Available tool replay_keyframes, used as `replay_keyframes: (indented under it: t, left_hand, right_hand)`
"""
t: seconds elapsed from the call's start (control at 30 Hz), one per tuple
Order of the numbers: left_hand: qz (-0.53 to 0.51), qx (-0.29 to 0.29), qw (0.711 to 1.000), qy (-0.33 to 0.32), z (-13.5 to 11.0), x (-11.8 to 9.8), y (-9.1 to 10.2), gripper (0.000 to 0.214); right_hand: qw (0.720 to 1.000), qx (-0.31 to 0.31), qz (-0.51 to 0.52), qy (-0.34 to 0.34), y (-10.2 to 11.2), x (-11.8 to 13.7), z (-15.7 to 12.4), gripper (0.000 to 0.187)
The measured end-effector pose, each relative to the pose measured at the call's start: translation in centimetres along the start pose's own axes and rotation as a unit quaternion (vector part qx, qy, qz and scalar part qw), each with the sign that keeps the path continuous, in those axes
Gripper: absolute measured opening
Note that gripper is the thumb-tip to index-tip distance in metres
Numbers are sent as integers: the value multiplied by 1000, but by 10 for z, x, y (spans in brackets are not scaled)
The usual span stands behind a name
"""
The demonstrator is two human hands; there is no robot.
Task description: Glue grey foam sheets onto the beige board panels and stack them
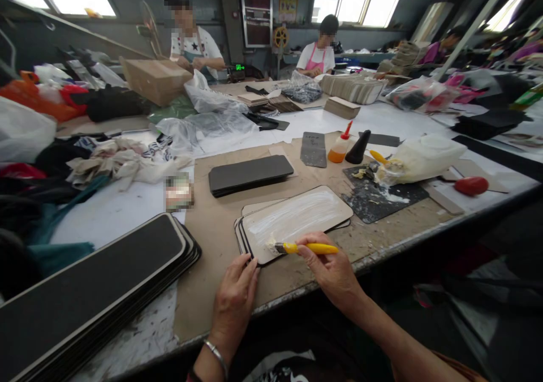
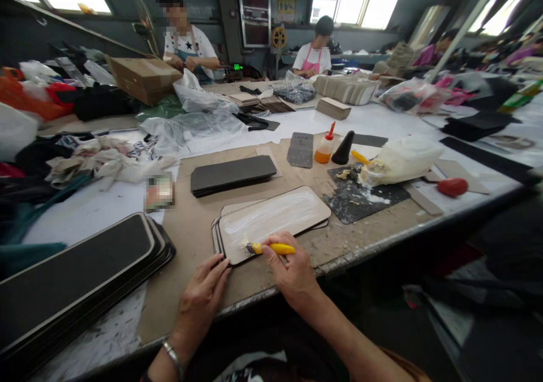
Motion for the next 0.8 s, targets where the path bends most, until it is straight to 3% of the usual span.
replay_keyframes:
  t: [0.1, 0.2, 0.4, 0.5, 0.6, 0.7, 0.8]
  left_hand:
    - [0, 1, 1000, 7, -1, 0, 1, 19]
    - [-1, 2, 1000, 8, -1, 0, 1, 19]
    - [-10, -1, 1000, -6, 0, 0, 1, 18]
    - [-9, -1, 1000, -15, 1, 1, 4, 18]
    - [-6, 2, 1000, -20, 0, 3, 7, 19]
    - [-7, 17, 1000, -13, -3, 5, 6, 22]
    - [-1, 29, 1000, -5, -6, 7, 5, 26]
  right_hand:
    - [1000, -3, -2, -12, 3, -5, -3, 16]
    - [999, -35, -35, -12, 21, -16, 3, 20]
    - [964, -189, -181, -38, 114, -53, 29, 33]
    - [948, -229, -220, -29, 138, -52, 35, 36]
    - [961, -206, -185, -18, 115, -36, 32, 32]
    - [991, -103, -88, -16, 52, -15, 23, 26]
    - [1000, -4, -2, -14, -8, 2, 12, 21]
Point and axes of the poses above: each hand's wrist, its own z-axis towards the middle knuckle, its own y-axis out of the back of the hand, x = y × z, the point moved 7 cm from there along z, towards the middle knuckle, and after that the axes turned 7 degrees about -x, right-handed, at the moved point
